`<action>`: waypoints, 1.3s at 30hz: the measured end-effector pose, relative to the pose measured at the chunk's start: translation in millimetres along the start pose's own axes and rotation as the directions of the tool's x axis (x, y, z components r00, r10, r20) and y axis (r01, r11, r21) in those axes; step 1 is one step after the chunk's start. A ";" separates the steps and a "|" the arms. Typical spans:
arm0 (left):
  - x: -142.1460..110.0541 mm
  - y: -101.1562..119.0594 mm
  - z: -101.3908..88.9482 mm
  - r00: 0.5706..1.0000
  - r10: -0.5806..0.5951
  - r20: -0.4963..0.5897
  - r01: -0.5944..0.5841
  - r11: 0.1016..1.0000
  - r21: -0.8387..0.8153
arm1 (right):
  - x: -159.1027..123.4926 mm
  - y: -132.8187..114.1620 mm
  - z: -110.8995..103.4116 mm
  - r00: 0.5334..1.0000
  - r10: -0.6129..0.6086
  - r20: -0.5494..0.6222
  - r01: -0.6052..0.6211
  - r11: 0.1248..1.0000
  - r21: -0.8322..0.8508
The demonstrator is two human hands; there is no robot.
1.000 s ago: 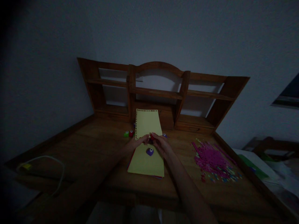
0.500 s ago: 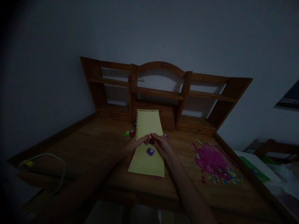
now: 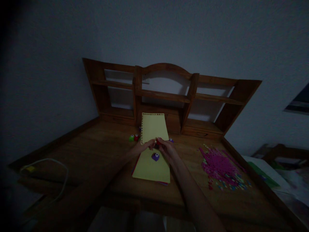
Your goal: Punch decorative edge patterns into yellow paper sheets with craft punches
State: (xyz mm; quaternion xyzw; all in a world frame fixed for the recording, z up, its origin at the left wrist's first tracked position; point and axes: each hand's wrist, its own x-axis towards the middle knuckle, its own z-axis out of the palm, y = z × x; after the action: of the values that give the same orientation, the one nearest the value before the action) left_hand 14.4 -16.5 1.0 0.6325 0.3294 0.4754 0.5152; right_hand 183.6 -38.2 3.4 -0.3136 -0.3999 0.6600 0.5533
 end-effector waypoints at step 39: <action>-1.5 6.1 -1.5 0.999 -0.015 0.032 0.014 1.000 0.020 | -3.6 -2.1 11.1 0.996 -0.085 -0.028 0.081 0.991 -0.107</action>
State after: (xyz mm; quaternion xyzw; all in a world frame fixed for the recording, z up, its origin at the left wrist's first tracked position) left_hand 12.1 -18.9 6.5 0.6427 0.3302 0.4582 0.5176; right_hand 175.8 -43.5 10.5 -0.3362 -0.4381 0.6091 0.5692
